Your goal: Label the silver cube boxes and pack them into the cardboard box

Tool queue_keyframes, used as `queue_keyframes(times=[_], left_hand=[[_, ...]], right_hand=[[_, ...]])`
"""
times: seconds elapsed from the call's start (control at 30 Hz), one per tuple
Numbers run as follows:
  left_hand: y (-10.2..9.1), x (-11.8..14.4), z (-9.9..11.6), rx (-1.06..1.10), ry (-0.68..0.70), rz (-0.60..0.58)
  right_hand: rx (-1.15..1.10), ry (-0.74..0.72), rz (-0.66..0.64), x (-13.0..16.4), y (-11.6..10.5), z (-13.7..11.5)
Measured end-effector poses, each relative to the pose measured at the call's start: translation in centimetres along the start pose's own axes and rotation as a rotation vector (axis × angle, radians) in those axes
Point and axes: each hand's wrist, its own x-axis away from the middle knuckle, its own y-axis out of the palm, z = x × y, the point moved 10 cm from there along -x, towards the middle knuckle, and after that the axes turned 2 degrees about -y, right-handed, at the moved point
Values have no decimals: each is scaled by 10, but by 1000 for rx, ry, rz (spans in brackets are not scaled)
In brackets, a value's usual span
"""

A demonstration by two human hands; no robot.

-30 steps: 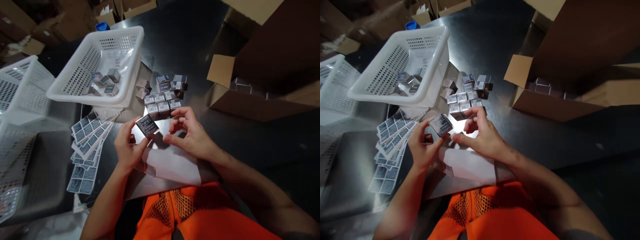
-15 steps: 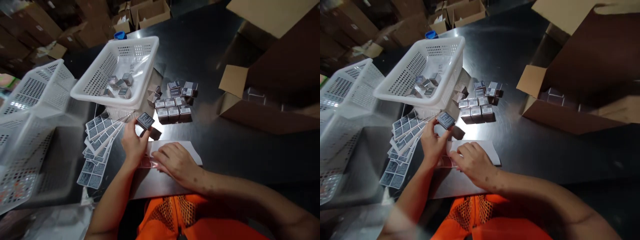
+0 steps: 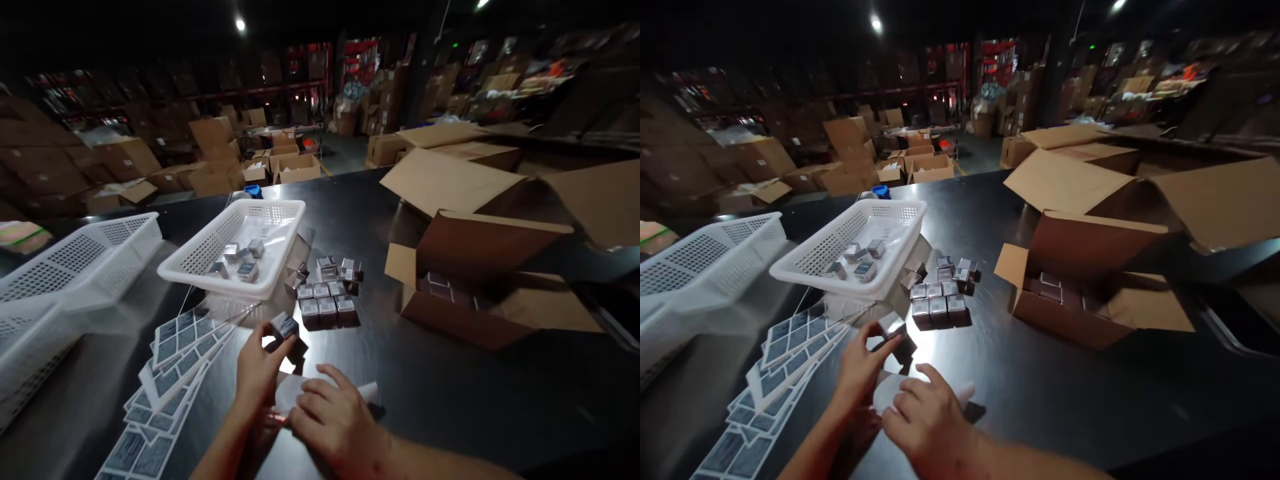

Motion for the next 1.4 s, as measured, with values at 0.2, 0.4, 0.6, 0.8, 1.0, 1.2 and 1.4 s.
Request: queue_keyframes(times=[0.2,0.4,0.6,0.8,1.0,1.2,1.4], left_hand=[[5,-2,-8,222,-35,-61],[15,14,22,377,127,-221],[35,27,27,359,181,-412],[42,34,26,334,230,-487],[39,35,31,306,263,-443],[37,36,35,286,296,-412],[36,37,39,282,333,-408]], right_hand=[[-469,-286,78,-7,-45,-14],[-937,427,582,3,-97,98],[-1217,968,334,25,-40,132],[-1261,1096,213,30,-24,122],[-1235,1173,214,34,-18,123],[-1226,1181,221,34,-18,123],[-1203,1167,218,32,-20,122]])
